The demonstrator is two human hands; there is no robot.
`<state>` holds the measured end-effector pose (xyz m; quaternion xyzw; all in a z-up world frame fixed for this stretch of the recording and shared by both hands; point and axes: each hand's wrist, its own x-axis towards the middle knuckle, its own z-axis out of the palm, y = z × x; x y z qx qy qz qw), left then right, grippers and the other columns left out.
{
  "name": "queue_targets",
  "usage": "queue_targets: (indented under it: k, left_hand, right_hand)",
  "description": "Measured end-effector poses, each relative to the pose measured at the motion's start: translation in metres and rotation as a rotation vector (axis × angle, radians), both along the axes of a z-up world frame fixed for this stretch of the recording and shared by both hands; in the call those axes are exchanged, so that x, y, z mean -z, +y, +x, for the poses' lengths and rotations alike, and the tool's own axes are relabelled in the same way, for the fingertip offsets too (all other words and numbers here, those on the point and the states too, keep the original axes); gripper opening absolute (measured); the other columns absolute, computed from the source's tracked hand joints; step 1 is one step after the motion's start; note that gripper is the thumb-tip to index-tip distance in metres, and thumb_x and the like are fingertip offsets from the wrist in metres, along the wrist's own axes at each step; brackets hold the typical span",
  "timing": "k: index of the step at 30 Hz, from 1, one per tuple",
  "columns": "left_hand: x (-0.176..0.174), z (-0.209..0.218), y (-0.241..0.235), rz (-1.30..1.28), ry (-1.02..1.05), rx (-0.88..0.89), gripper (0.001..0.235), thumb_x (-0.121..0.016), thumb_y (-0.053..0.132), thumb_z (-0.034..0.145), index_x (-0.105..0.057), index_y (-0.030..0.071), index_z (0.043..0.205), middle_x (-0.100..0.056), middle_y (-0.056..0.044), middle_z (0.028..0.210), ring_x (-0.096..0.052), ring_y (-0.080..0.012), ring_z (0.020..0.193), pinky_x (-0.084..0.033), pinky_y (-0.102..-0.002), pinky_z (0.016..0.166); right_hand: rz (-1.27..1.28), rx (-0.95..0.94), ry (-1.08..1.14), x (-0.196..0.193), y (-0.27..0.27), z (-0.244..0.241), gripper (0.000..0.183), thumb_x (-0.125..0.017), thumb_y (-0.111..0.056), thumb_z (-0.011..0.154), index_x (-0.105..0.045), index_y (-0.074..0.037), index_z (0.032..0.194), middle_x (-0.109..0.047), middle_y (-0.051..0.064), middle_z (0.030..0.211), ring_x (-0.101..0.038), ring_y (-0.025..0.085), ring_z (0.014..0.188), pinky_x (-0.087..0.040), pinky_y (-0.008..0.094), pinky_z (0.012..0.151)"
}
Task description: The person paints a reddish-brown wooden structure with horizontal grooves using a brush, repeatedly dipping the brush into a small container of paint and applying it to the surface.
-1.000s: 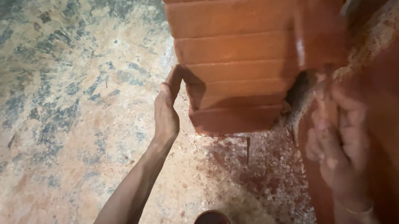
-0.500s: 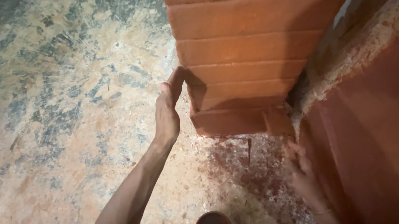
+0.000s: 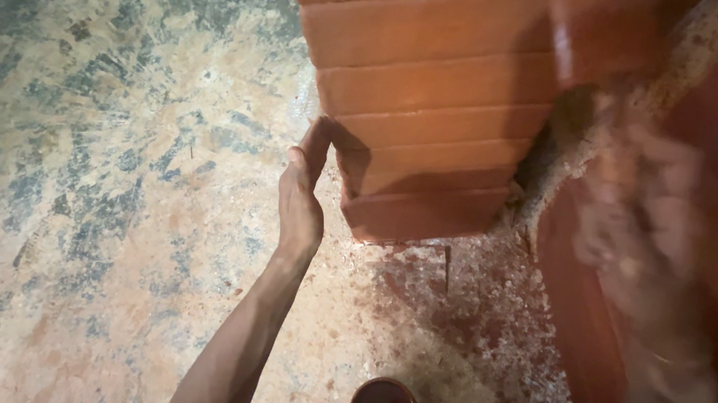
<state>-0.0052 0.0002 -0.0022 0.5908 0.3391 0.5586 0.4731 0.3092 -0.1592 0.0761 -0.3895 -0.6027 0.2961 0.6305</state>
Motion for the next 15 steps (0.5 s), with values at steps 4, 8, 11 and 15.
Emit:
queue_targets:
  k: [4, 8, 11, 15]
  left_hand:
    - [-0.002, -0.001, 0.0, 0.021, 0.01, 0.021, 0.095, -0.019, 0.07, 0.104, -0.035, -0.008, 0.157, -0.039, -0.025, 0.163, -0.036, -0.0353, 0.155, -0.024, -0.045, 0.129]
    - [0.002, -0.001, 0.0, 0.001, 0.017, 0.018, 0.093, -0.02, 0.069, 0.104, -0.036, -0.005, 0.157, -0.042, -0.024, 0.162, -0.038, -0.0359, 0.153, -0.027, -0.045, 0.128]
    - [0.001, 0.0, 0.001, 0.013, 0.026, 0.015, 0.093, -0.02, 0.069, 0.104, -0.036, -0.005, 0.157, -0.042, -0.024, 0.163, -0.038, -0.0357, 0.153, -0.028, -0.046, 0.127]
    - [0.0, -0.001, 0.0, 0.022, 0.034, 0.011, 0.093, -0.02, 0.069, 0.104, -0.035, -0.005, 0.158, -0.042, -0.024, 0.163, -0.038, -0.0353, 0.154, -0.028, -0.046, 0.127]
  right_hand:
    - [-0.139, 0.143, -0.135, 0.089, 0.022, -0.006, 0.022, -0.046, -0.02, 0.11, -0.043, -0.013, 0.13, -0.045, -0.005, 0.068, -0.039, 0.001, 0.051, -0.035, 0.018, 0.037]
    - [0.004, 0.065, -0.16, 0.203, 0.003, -0.024, 0.008, -0.042, -0.022, 0.118, -0.047, -0.018, 0.114, -0.036, -0.007, 0.076, -0.037, 0.003, 0.058, -0.033, 0.02, 0.05]
    - [-0.621, -0.019, 0.079, 0.238, -0.02, -0.036, 0.035, -0.047, -0.018, 0.101, -0.046, -0.015, 0.135, -0.042, -0.003, 0.066, -0.036, 0.005, 0.046, -0.034, 0.019, 0.037]
    - [-0.616, 0.014, -0.018, 0.195, -0.013, -0.034, 0.034, -0.044, -0.02, 0.105, -0.047, -0.011, 0.138, -0.045, -0.002, 0.07, -0.038, 0.004, 0.047, -0.036, 0.018, 0.036]
